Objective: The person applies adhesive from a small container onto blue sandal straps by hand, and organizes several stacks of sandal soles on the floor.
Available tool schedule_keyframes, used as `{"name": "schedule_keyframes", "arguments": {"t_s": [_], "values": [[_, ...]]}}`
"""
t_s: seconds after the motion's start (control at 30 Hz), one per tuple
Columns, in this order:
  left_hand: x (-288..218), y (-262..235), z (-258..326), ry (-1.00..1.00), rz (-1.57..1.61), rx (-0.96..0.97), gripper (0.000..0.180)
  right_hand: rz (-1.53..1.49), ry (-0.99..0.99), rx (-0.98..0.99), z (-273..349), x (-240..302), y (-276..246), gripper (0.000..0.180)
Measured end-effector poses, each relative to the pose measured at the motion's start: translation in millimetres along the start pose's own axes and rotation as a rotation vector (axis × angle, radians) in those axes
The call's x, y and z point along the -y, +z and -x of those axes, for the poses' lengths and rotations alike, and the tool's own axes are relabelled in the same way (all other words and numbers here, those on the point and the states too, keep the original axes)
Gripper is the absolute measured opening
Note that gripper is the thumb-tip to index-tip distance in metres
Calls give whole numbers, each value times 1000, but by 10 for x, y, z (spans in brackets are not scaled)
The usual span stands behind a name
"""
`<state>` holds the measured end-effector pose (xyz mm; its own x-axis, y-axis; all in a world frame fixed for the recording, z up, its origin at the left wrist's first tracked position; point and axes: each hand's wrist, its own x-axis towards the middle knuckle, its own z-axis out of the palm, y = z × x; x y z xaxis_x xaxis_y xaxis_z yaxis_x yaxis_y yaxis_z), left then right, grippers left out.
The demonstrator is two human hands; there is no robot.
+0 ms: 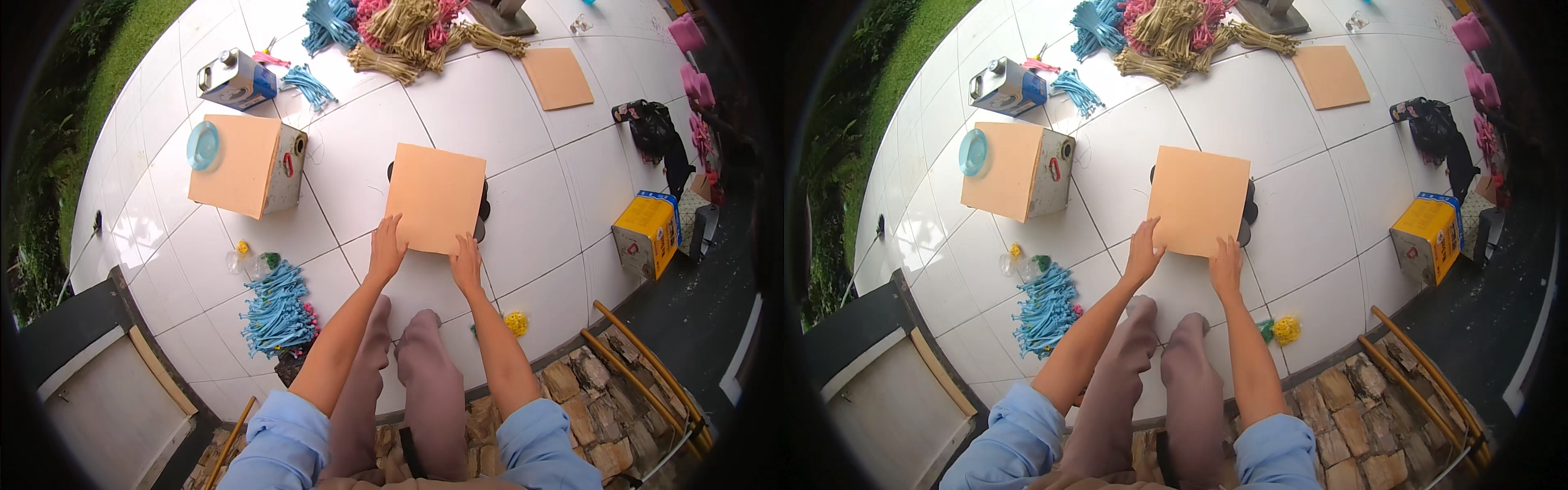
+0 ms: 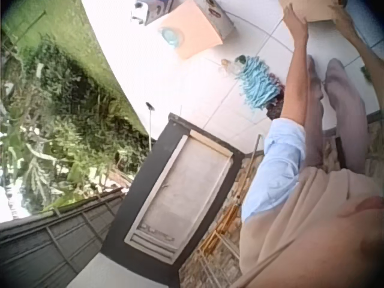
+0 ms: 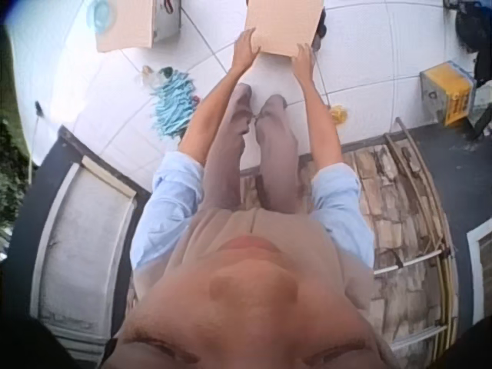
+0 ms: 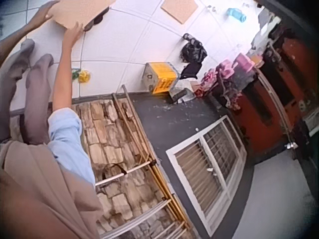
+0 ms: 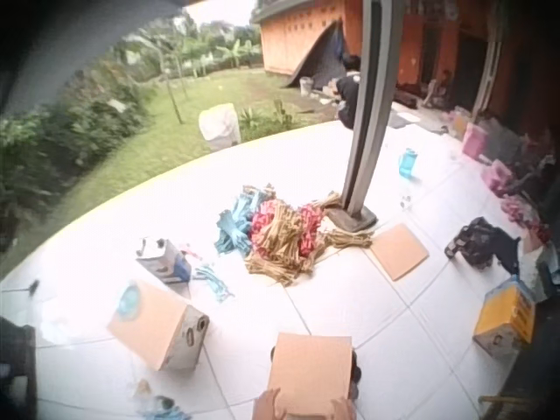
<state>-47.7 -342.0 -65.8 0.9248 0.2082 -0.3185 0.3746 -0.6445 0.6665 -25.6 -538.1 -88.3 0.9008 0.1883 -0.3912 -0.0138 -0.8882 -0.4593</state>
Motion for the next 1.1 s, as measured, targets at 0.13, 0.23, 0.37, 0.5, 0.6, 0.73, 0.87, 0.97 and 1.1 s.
{"name": "schedule_keyframes", "arguments": {"t_s": [0.13,0.23,0.37,0.5,0.6,0.73,0.87,0.97,1.1], "values": [[515,-745,1464,-370,122,379,43,-248,303,500,1023,-56,-364,38],[460,-1369,2572,-680,157,440,40,-97,306,692,1787,-237,-755,39],[449,-1944,3687,-757,73,281,37,-39,198,675,2285,-678,-1081,37],[641,-2015,4280,-1009,156,358,44,-88,387,756,1913,100,-1816,33],[698,-2143,3898,-910,282,459,45,-62,501,591,1642,522,-2173,30],[839,-2440,2821,-858,335,268,43,-222,520,530,1522,1100,-2618,29],[803,-3277,1377,-508,404,-46,38,-24,504,652,1423,1463,-2860,29],[474,-4055,576,-361,474,-285,33,55,473,674,1283,1731,-2971,30],[-149,-4712,60,-197,616,-411,30,121,445,634,1045,2155,-3181,30]]}}
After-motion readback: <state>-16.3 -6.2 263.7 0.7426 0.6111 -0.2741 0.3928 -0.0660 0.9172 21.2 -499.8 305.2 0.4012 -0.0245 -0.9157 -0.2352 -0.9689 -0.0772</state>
